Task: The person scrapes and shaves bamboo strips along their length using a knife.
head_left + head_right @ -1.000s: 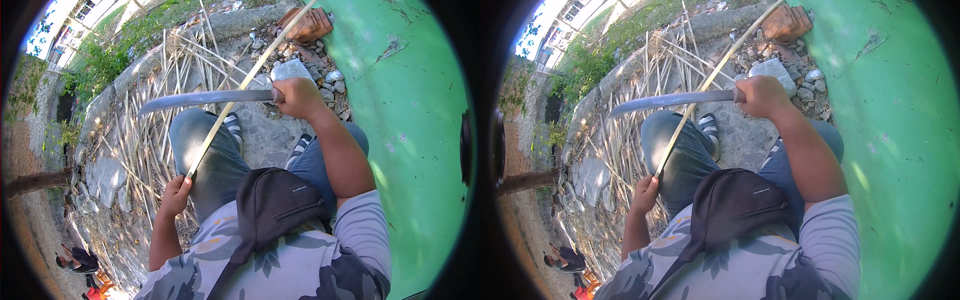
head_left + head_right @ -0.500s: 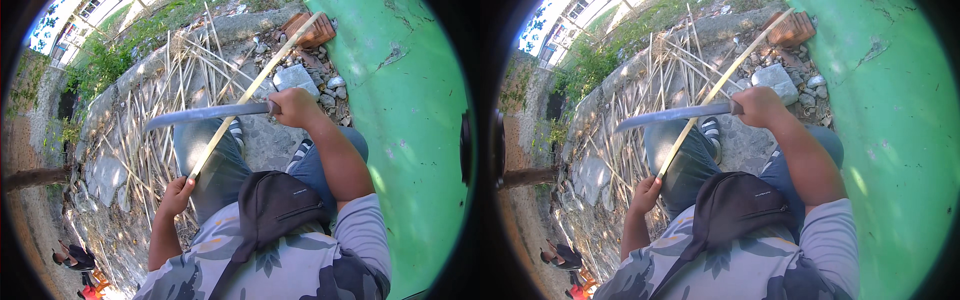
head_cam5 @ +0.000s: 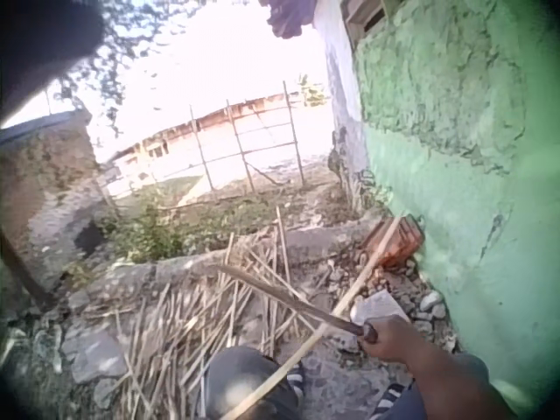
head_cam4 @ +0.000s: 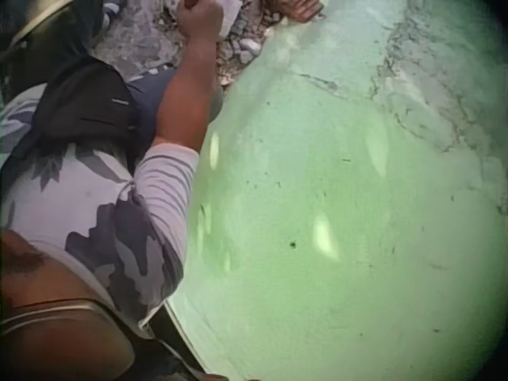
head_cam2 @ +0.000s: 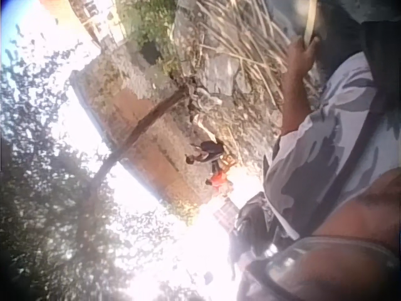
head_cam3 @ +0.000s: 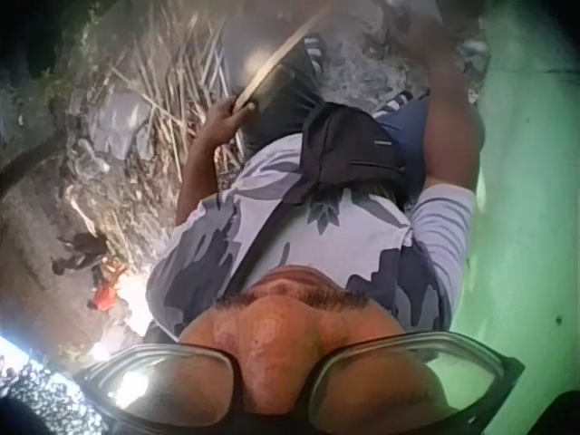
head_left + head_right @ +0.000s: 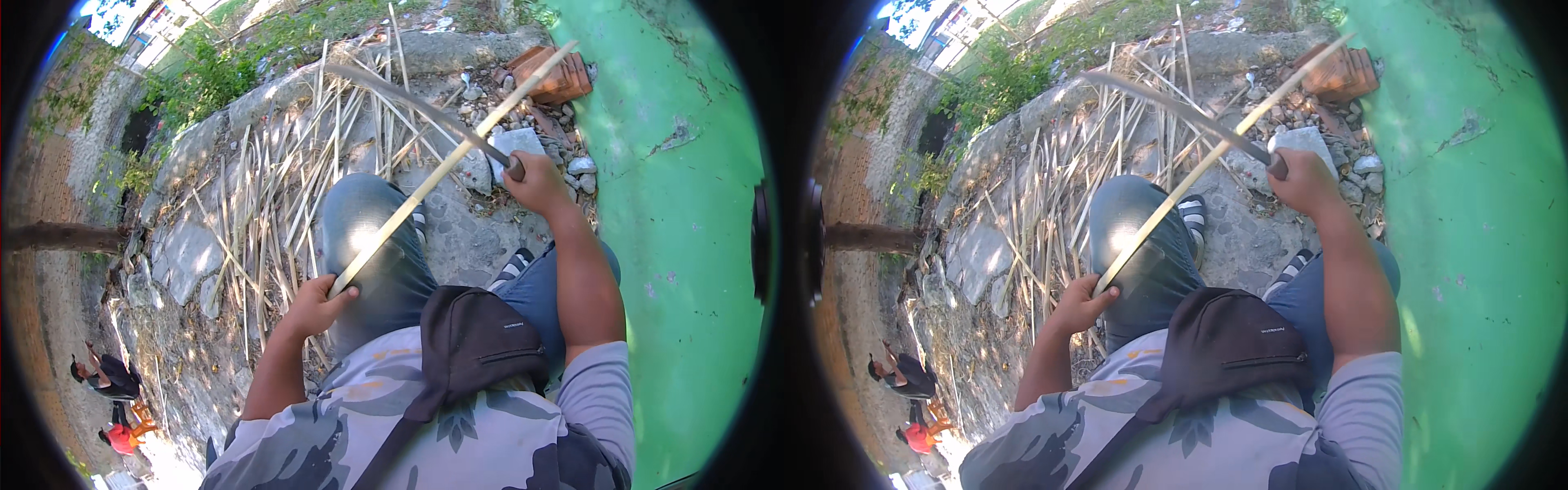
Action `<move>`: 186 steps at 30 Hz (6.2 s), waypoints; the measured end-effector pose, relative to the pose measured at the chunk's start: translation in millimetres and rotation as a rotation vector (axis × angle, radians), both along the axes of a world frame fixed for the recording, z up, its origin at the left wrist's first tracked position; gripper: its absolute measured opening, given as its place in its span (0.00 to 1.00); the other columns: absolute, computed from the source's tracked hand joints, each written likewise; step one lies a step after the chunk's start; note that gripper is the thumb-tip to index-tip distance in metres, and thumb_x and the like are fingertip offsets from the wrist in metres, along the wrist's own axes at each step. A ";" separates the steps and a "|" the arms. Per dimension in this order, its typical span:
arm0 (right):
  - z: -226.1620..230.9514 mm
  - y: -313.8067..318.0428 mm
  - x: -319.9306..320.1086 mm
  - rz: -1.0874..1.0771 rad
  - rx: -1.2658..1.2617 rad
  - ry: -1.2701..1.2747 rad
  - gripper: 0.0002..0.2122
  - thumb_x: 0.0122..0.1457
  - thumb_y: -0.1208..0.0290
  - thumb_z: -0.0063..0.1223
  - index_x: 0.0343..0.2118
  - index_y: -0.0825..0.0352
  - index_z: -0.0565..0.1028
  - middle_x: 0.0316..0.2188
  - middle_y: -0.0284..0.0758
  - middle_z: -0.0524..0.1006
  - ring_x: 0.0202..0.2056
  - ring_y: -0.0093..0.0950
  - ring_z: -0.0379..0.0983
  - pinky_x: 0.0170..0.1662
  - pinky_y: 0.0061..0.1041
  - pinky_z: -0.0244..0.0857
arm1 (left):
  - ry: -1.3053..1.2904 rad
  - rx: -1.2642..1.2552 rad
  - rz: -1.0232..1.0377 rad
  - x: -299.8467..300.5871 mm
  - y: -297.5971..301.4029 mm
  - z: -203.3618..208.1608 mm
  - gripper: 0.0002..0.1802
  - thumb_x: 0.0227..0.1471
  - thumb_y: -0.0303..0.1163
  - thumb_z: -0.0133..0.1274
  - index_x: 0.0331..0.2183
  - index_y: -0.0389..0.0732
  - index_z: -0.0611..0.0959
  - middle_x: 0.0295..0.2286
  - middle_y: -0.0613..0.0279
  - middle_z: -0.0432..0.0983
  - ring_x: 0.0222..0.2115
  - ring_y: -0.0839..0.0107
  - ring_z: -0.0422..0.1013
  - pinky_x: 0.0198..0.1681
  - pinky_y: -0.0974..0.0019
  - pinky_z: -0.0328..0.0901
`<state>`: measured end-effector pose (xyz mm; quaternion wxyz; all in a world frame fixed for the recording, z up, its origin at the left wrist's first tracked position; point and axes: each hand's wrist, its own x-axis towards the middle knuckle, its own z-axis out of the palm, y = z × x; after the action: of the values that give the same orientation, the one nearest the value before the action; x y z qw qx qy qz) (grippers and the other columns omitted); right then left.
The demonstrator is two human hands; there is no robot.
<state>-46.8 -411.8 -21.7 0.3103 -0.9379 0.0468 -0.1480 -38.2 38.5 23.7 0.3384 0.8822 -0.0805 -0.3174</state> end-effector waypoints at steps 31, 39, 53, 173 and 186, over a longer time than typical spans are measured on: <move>-11.3 -18.8 -9.4 0.038 -0.026 0.158 0.14 0.53 0.68 0.64 0.26 0.72 0.71 0.17 0.42 0.70 0.21 0.38 0.67 0.30 0.39 0.62 | -0.073 -0.005 -0.227 -1.3 18.8 -3.3 0.37 0.63 0.63 0.42 0.41 0.34 0.80 0.35 0.41 0.79 0.40 0.44 0.75 0.45 0.48 0.67; -1.7 -16.6 5.3 0.016 -0.044 0.265 0.15 0.55 0.64 0.64 0.29 0.72 0.73 0.21 0.44 0.73 0.26 0.44 0.71 0.32 0.41 0.62 | 0.024 -0.005 -0.194 8.9 17.0 -10.8 0.37 0.63 0.63 0.41 0.36 0.34 0.80 0.32 0.42 0.78 0.37 0.44 0.76 0.42 0.46 0.67; 5.1 -14.7 -13.8 -0.037 -0.037 0.263 0.17 0.58 0.64 0.63 0.25 0.71 0.68 0.15 0.39 0.68 0.19 0.34 0.65 0.27 0.38 0.57 | 0.184 0.032 -0.275 53.6 -1.1 1.9 0.40 0.65 0.64 0.35 0.38 0.33 0.81 0.30 0.43 0.78 0.36 0.45 0.76 0.41 0.45 0.68; -14.7 6.9 16.5 -0.094 -0.074 0.283 0.07 0.52 0.65 0.60 0.33 0.59 0.81 0.30 0.41 0.82 0.36 0.44 0.80 0.40 0.42 0.73 | 0.130 -0.060 -0.093 32.2 33.7 -42.3 0.32 0.67 0.58 0.42 0.26 0.39 0.74 0.21 0.70 0.66 0.22 0.78 0.61 0.26 0.69 0.58; 2.8 54.1 8.0 0.074 -0.211 0.234 0.09 0.53 0.63 0.61 0.32 0.61 0.78 0.26 0.41 0.82 0.31 0.45 0.79 0.36 0.44 0.73 | 0.504 -0.104 0.075 47.9 30.0 -27.0 0.38 0.66 0.65 0.33 0.22 0.41 0.73 0.13 0.72 0.58 0.14 0.77 0.53 0.20 0.68 0.48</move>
<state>-38.7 -357.8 -18.9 0.2079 -0.9771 0.0321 -0.0303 9.7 68.6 -3.4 0.4041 0.7591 0.0229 -0.5098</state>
